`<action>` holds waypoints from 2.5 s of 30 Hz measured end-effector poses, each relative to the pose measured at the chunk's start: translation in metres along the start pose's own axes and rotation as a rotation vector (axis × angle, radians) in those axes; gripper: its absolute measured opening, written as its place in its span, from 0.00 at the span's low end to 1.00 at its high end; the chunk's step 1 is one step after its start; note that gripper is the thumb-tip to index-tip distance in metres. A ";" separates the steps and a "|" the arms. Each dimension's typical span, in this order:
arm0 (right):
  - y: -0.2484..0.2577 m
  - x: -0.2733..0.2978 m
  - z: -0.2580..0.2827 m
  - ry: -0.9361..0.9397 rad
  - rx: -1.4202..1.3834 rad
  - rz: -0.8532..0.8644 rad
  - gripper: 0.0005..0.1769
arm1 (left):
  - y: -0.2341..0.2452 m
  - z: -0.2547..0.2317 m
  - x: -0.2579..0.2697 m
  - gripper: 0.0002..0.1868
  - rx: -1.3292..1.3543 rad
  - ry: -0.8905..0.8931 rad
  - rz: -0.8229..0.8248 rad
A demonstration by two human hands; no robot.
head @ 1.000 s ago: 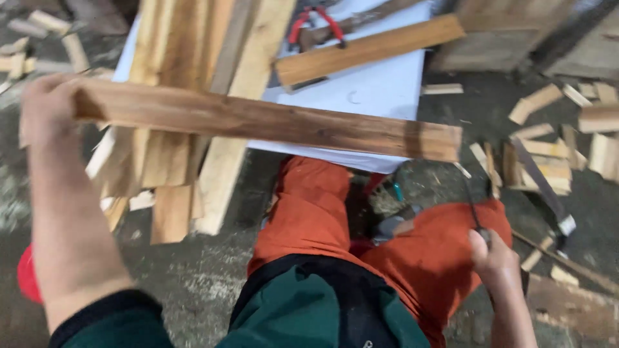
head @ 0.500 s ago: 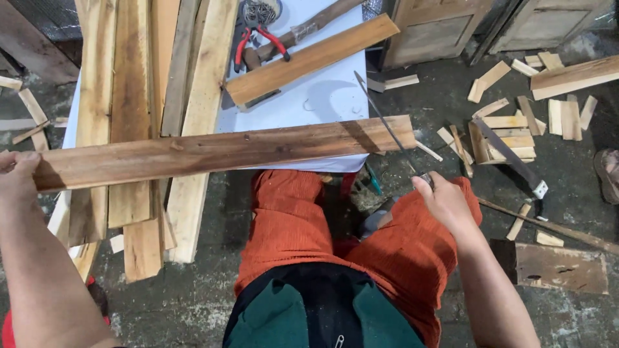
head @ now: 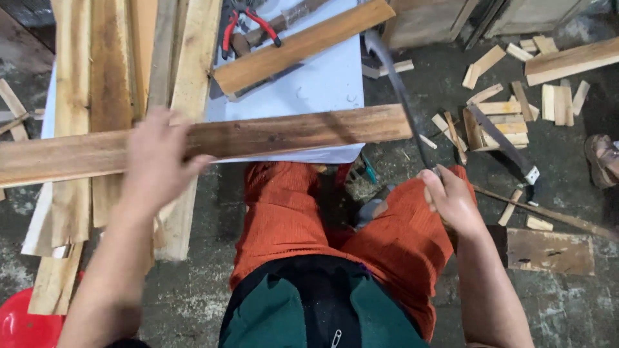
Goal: The person uses a green hand saw to cut a long wooden plank resting on a white surface. After cutting, they inspect the wood and use a curved metal tool to scrape and smooth the surface of the plank.
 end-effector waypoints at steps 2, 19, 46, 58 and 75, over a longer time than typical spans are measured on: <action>0.006 -0.001 -0.025 0.157 0.139 -0.048 0.27 | -0.042 -0.017 0.010 0.42 0.076 -0.219 0.012; -0.070 0.034 -0.041 0.212 0.656 -0.065 0.28 | -0.134 -0.101 -0.034 0.51 -0.043 -0.435 0.042; -0.054 -0.025 -0.105 0.080 0.880 -0.209 0.33 | -0.138 -0.155 -0.057 0.50 0.103 -0.451 0.108; -0.015 -0.056 -0.140 0.027 0.910 -0.237 0.34 | -0.138 -0.155 -0.058 0.50 0.103 -0.403 0.152; -0.020 -0.063 -0.133 -0.156 0.710 -0.210 0.39 | -0.169 -0.147 0.031 0.17 0.713 -0.432 -0.347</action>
Point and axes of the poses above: each hand's wrist, its own x-axis away from the middle knuckle, its own y-axis out of the back of the hand, z = x × y, the point moved 5 cm from there along -x, towards the middle knuckle, and after that the axes turned 9 degrees about -z, right-handed, at the moved point
